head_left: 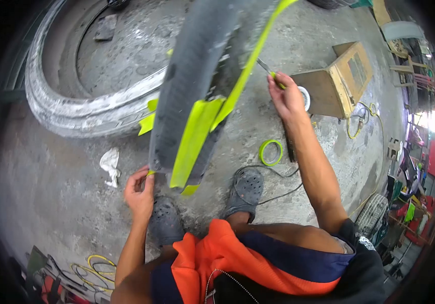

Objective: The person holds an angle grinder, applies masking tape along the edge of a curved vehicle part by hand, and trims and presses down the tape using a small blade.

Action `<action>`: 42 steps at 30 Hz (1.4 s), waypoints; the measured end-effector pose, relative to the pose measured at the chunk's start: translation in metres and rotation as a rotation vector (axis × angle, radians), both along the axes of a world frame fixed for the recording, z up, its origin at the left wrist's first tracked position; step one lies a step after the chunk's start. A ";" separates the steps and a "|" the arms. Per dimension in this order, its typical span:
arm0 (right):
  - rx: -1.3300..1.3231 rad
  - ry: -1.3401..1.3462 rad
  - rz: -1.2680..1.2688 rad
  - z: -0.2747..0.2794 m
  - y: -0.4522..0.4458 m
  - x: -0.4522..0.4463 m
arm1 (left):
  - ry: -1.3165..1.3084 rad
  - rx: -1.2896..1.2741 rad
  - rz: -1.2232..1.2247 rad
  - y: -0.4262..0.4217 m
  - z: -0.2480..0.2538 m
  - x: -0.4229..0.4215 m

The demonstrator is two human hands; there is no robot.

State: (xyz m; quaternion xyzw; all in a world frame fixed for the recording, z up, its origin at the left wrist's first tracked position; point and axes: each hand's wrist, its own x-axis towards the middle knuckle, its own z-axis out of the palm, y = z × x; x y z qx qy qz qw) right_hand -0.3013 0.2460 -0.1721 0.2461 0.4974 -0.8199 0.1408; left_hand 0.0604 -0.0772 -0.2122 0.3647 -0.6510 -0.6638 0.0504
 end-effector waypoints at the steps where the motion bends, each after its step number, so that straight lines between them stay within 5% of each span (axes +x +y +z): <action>1: -0.013 -0.034 0.025 0.006 0.009 0.010 | 0.017 -0.033 0.010 0.002 0.000 -0.001; 6: 0.097 -0.101 0.240 0.070 0.035 0.091 | 0.125 -0.251 -0.032 0.007 0.002 -0.002; 8: -0.001 -0.097 0.571 0.095 0.046 0.118 | 0.149 -0.237 -0.017 0.009 0.000 -0.001; 12: 0.380 -0.206 0.900 0.151 0.005 0.168 | 0.241 -0.246 -0.002 0.008 -0.004 -0.001; 21: 0.455 0.269 1.403 0.236 -0.138 0.199 | 0.364 -0.181 0.007 0.002 -0.014 -0.001; 26: 0.653 0.679 1.702 0.232 -0.214 0.193 | 0.406 -0.139 0.040 0.005 -0.025 0.004; 31: 0.916 0.734 1.669 0.200 -0.275 0.186 | 0.331 0.080 0.186 0.023 -0.024 0.005; 42: 1.067 1.005 1.839 0.158 -0.293 0.172 | 0.347 0.040 0.266 0.028 -0.020 0.000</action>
